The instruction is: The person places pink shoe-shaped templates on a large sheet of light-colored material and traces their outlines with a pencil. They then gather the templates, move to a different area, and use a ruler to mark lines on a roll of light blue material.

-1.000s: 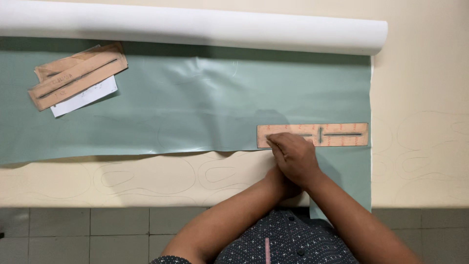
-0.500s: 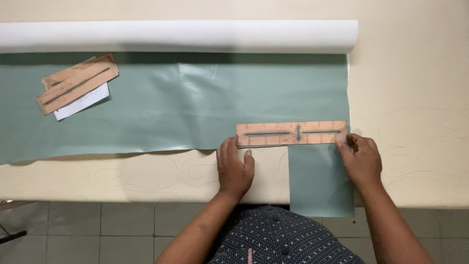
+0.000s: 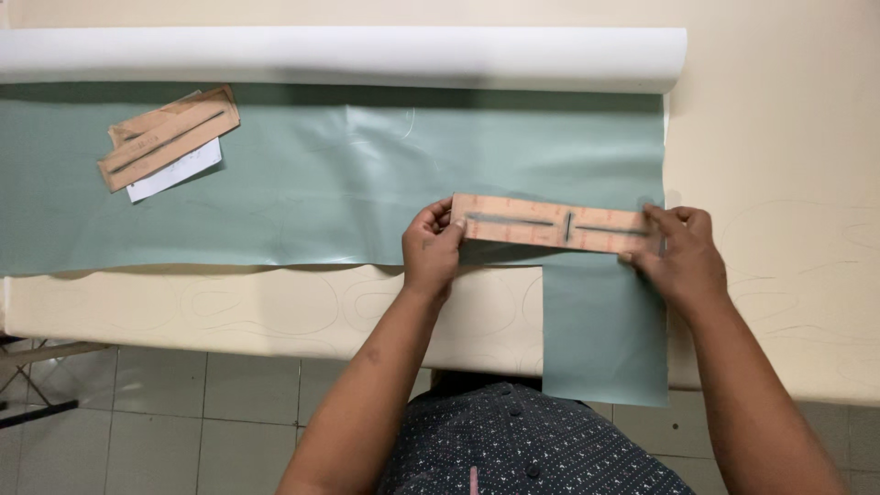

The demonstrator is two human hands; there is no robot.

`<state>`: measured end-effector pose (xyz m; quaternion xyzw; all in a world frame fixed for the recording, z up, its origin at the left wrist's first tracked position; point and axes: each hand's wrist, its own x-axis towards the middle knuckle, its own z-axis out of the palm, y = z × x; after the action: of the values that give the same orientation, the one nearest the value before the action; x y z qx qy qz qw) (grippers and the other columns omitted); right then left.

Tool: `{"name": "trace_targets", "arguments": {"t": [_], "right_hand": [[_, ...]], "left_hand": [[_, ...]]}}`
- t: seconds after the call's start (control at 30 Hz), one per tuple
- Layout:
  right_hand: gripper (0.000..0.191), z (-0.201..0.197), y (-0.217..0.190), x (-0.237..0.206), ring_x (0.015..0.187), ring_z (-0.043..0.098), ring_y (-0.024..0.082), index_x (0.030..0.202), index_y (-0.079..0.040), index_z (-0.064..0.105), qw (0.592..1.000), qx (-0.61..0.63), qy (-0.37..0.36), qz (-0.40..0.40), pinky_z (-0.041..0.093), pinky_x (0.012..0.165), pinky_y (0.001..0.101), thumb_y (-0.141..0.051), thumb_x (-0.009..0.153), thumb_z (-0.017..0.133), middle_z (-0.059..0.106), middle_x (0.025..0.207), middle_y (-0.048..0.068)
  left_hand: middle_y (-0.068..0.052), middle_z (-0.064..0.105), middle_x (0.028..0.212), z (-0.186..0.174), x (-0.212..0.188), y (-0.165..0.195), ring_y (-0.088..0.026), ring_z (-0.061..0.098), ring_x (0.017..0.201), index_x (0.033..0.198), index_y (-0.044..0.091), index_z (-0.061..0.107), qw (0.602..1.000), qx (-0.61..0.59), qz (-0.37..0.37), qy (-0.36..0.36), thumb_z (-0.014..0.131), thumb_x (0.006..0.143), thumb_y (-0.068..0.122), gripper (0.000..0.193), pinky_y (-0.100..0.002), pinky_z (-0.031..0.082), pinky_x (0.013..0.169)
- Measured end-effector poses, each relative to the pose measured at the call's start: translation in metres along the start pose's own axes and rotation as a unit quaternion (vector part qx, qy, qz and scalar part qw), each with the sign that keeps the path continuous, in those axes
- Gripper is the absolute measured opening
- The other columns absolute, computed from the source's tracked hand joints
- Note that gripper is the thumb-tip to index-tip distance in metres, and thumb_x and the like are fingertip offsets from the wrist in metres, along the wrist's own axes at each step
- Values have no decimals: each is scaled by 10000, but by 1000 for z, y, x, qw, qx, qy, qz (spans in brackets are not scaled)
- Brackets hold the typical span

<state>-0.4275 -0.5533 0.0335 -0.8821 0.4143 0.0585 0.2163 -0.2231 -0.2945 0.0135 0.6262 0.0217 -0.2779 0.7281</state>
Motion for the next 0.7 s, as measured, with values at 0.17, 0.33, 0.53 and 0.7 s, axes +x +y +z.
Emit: {"name": "trace_targets", "arguments": {"t": [0.17,0.33,0.53,0.7], "right_hand": [[725,6,11,24,1086,621,264,1419,-173,631,995,80,50,37,514,963,386,-361,761,872,499,1363,78],[591,14,21,27,1098,603,177,1381,-163,685,985,154,83,16,511,948,342,-327,835,840,508,1336,63],[584,11,21,24,1080,607,191,1370,-173,694,984,159,80,35,509,954,339,-327,827,846,509,1328,68],[596,11,22,22,1157,586,174,1387,-139,685,985,143,88,23,497,968,349,-319,846,857,506,1350,72]], "left_hand": [[-85,728,1060,5,28,0,-110,676,880,1291,-47,611,998,51,17,33,619,944,30,355,-249,572,802],[-73,694,1142,4,29,1,-149,689,968,1254,15,646,966,230,109,52,680,941,103,327,-284,565,891],[-57,513,1378,-10,20,6,-299,393,1369,1215,201,747,798,565,192,82,693,909,143,315,-513,273,1145],[-84,457,1471,-29,18,0,-348,260,1469,1127,248,785,835,496,232,47,726,906,202,233,-558,121,1188]]}}
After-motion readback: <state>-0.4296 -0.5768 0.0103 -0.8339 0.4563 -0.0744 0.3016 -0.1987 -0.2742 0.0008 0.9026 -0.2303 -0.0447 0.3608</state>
